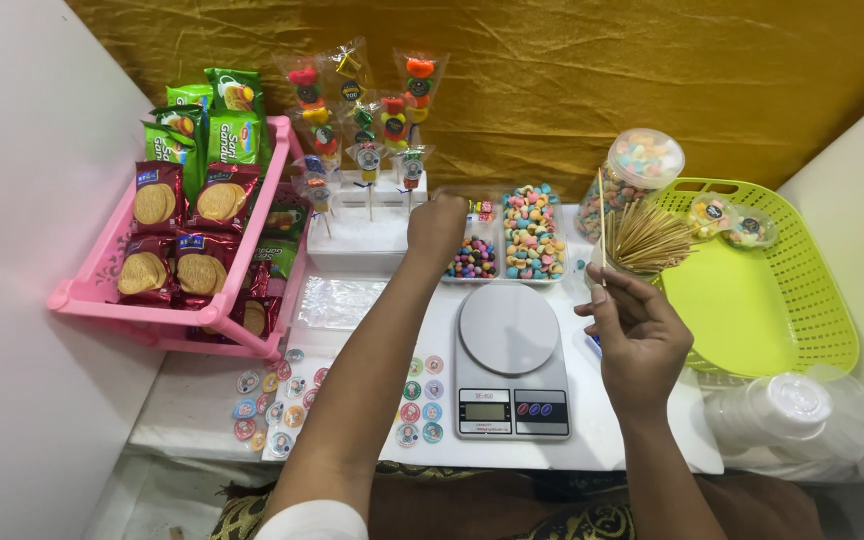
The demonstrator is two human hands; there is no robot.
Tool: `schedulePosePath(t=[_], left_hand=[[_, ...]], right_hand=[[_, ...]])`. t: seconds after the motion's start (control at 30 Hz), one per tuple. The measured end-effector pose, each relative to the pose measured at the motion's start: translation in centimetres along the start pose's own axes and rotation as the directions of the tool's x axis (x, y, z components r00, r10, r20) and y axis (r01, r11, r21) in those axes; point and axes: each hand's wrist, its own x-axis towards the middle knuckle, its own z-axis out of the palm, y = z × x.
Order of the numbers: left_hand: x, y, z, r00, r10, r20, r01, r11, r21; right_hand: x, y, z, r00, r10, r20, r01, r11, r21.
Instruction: Assembling candy skewers by threading individual candies onto a wooden stick and weighing them.
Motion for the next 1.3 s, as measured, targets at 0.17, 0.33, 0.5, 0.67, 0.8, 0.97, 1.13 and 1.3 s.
schedulePosePath(t=[0.17, 0.33, 0.5, 0.67, 0.8, 0.97, 1.13, 1.3], left_hand=[[3.8, -0.9, 4.5, 0.998, 0.059, -0.021, -0.056, 0.992, 0.110], [4.5, -0.9, 4.1, 0.999, 0.005, 0.045, -0.014, 0.977, 0.213], [5.6, -0.9, 4.4, 0.993, -0.032, 0.117, 0.007, 0.978, 0.207], [5.6, -1.3, 4.6, 0.986, -0.061, 0.158, 0.033, 0.984, 0.174], [5.2, -1.0, 3.0, 0.991, -0.023, 0.133, 0.001, 0.987, 0.162], [3.5, 0.6, -0.6, 0.995, -0.003, 0.100, -0.001, 0.999, 0.039], [-1.2, 3.4, -7.0, 0.988, -0.080, 0.135, 0.123, 0.931, -0.344], [-7.3, 4.8, -10.8, 0.977, -0.150, 0.152, 0.201, 0.408, -0.891]], right_hand=[[-0.2, 0.3, 0.6, 1.000, 0.010, 0.025, -0.009, 1.000, -0.022], [-0.4, 0.3, 0.8, 0.997, 0.007, 0.072, -0.004, 0.999, -0.044], [-0.3, 0.3, 0.7, 0.996, 0.016, 0.090, -0.011, 0.999, -0.053], [-0.6, 0.1, 0.6, 0.993, 0.021, 0.114, -0.019, 1.000, -0.023], [-0.7, 0.5, 0.8, 0.994, 0.041, 0.101, -0.043, 0.999, 0.017], [-0.9, 2.3, 1.4, 0.986, 0.162, 0.038, -0.163, 0.986, 0.035], [-2.1, 3.3, 2.3, 0.925, 0.378, 0.030, -0.379, 0.915, 0.141], [-3.2, 5.1, 3.4, 0.864, 0.474, 0.167, -0.502, 0.830, 0.241]])
